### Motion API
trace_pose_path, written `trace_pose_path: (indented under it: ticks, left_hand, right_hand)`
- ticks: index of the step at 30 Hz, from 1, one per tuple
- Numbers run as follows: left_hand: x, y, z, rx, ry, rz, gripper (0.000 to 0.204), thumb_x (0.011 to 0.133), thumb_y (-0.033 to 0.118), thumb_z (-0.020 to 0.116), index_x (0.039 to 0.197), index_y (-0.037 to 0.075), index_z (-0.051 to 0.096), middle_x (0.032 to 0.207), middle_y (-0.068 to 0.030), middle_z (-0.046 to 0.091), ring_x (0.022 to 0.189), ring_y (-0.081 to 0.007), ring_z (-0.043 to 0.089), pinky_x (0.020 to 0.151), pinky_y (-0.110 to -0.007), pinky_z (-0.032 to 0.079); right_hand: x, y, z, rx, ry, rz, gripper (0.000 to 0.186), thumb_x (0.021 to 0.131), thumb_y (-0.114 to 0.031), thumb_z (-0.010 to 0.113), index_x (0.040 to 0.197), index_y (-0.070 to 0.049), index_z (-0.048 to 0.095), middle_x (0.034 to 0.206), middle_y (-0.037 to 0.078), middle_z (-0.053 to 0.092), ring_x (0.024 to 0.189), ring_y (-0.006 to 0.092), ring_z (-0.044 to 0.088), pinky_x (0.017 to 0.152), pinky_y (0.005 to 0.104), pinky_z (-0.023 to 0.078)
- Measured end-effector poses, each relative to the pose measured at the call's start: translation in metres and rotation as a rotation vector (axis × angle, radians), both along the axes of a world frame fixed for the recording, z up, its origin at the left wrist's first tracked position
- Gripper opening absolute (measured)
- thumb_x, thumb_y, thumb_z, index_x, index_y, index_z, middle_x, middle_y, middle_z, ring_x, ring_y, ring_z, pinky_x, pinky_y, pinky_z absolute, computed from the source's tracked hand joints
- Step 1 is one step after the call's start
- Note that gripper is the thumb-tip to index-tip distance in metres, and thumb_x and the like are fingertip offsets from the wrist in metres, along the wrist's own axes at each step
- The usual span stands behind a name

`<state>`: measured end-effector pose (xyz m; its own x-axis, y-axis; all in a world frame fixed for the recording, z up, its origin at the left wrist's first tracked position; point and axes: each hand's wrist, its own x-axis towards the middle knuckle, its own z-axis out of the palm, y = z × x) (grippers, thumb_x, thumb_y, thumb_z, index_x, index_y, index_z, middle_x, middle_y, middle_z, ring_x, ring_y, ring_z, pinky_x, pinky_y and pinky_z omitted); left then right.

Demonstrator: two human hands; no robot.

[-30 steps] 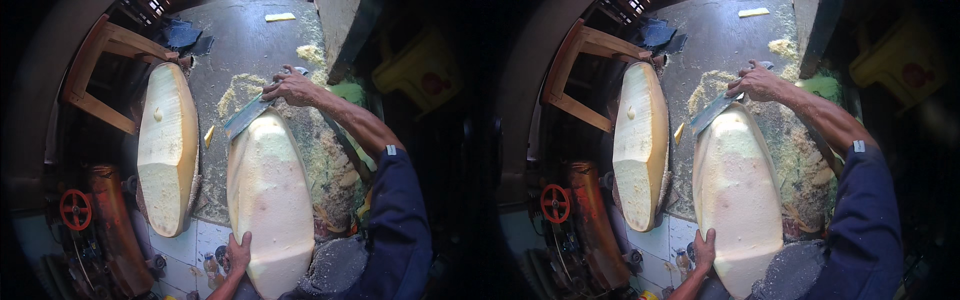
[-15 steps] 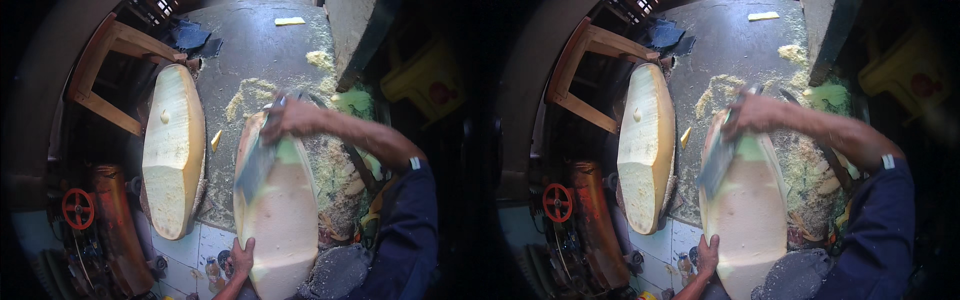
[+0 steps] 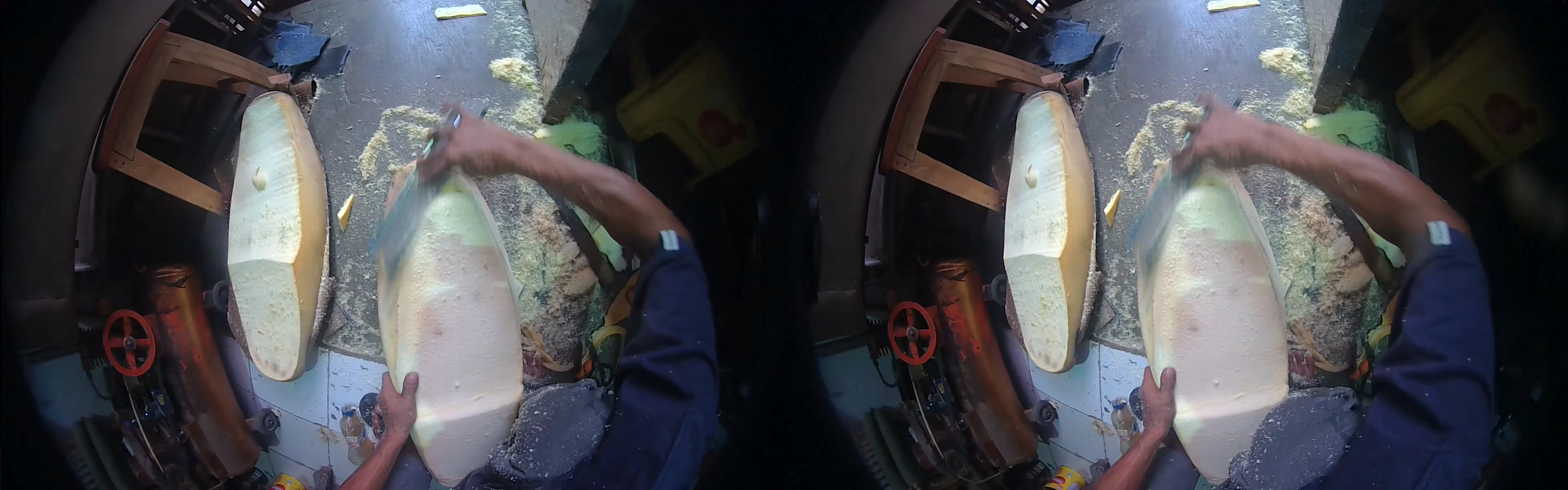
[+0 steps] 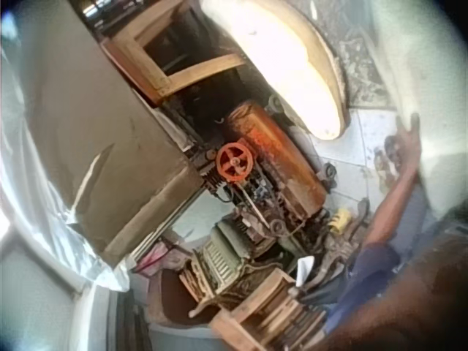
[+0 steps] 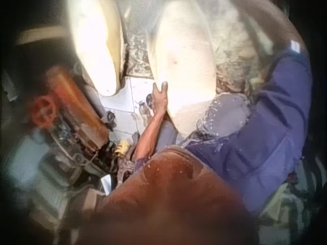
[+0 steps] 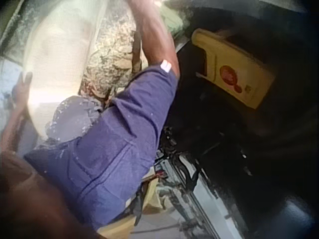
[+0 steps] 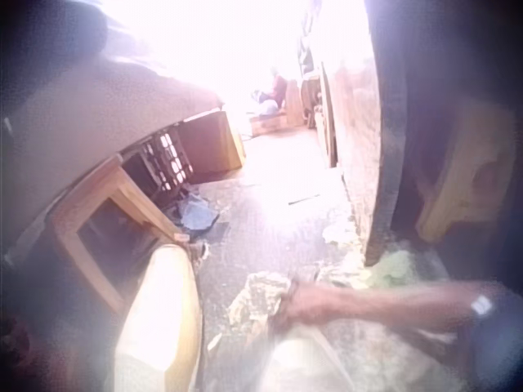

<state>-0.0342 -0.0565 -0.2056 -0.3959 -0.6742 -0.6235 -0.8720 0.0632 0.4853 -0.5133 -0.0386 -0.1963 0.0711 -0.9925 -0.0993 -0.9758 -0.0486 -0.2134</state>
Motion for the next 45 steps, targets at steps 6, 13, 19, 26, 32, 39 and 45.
trace_pose_path:
  ticks: [6, 13, 19, 26, 32, 39, 45]
  left_hand:
    - [0.004, 0.001, 0.002, 0.038, 0.061, 0.02, 0.058, 0.098, 0.048, 0.07, 0.124, -0.004, 0.061, 0.108, -0.0259, 0.074, 0.102, -0.0427, 0.072, 0.089, -0.048, 0.054]
    - [-0.006, -0.003, 0.004, 0.058, 0.017, 0.041, 0.055, 0.099, 0.045, 0.069, 0.126, -0.003, 0.061, 0.11, -0.0264, 0.074, 0.104, -0.0423, 0.072, 0.093, -0.047, 0.053]
    - [0.001, -0.001, -0.005, 0.042, 0.096, 0.041, 0.056, 0.1, 0.046, 0.068, 0.124, -0.004, 0.061, 0.109, -0.0252, 0.074, 0.104, -0.0405, 0.072, 0.092, -0.048, 0.053]
    - [0.009, -0.003, -0.021, 0.061, 0.123, 0.08, 0.059, 0.1, 0.051, 0.067, 0.122, -0.004, 0.061, 0.106, -0.0248, 0.074, 0.1, -0.0401, 0.071, 0.091, -0.047, 0.052]
    - [0.012, -0.004, -0.021, 0.037, 0.171, 0.022, 0.059, 0.1, 0.051, 0.066, 0.124, -0.003, 0.061, 0.106, -0.0247, 0.074, 0.101, -0.0402, 0.071, 0.09, -0.048, 0.052]
    - [0.013, -0.002, -0.021, 0.024, 0.161, 0.029, 0.062, 0.101, 0.055, 0.065, 0.123, -0.003, 0.062, 0.108, -0.0246, 0.074, 0.103, -0.0396, 0.071, 0.091, -0.047, 0.052]
    - [0.011, -0.004, -0.023, 0.047, 0.173, 0.027, 0.062, 0.101, 0.053, 0.064, 0.126, -0.003, 0.061, 0.111, -0.024, 0.073, 0.104, -0.0388, 0.071, 0.093, -0.047, 0.052]
  right_hand:
    - [-0.027, 0.001, -0.011, -0.138, 0.107, 0.027, 0.04, 0.092, -0.02, 0.072, 0.121, -0.047, 0.073, 0.146, -0.017, 0.063, 0.135, 0.0249, 0.06, 0.127, 0.0641, 0.023]
    - [-0.054, 0.009, -0.017, 0.007, 0.142, -0.256, 0.045, 0.098, -0.01, 0.066, 0.124, -0.045, 0.074, 0.141, -0.009, 0.068, 0.142, 0.0282, 0.054, 0.118, 0.0528, 0.041]
    - [-0.058, 0.019, -0.013, 0.024, 0.096, -0.174, 0.049, 0.098, -0.018, 0.064, 0.136, -0.049, 0.064, 0.151, -0.017, 0.058, 0.143, 0.0254, 0.052, 0.127, 0.053, 0.035]
    - [-0.042, 0.029, -0.009, 0.03, 0.084, -0.309, 0.052, 0.102, -0.01, 0.057, 0.133, -0.051, 0.066, 0.152, -0.018, 0.056, 0.145, 0.0229, 0.051, 0.127, 0.0522, 0.032]
    - [-0.032, 0.033, -0.013, -0.026, 0.097, -0.29, 0.051, 0.102, -0.011, 0.058, 0.132, -0.051, 0.067, 0.152, -0.018, 0.057, 0.145, 0.026, 0.051, 0.12, 0.0533, 0.04]
    - [-0.026, 0.038, -0.025, -0.017, 0.059, -0.415, 0.044, 0.099, -0.018, 0.065, 0.13, -0.048, 0.069, 0.148, -0.015, 0.062, 0.142, 0.0281, 0.054, 0.118, 0.061, 0.04]
    - [-0.019, 0.042, -0.038, -0.088, 0.048, -0.527, 0.038, 0.1, -0.026, 0.064, 0.131, -0.046, 0.069, 0.151, -0.015, 0.059, 0.142, 0.0267, 0.054, 0.12, 0.0579, 0.038]
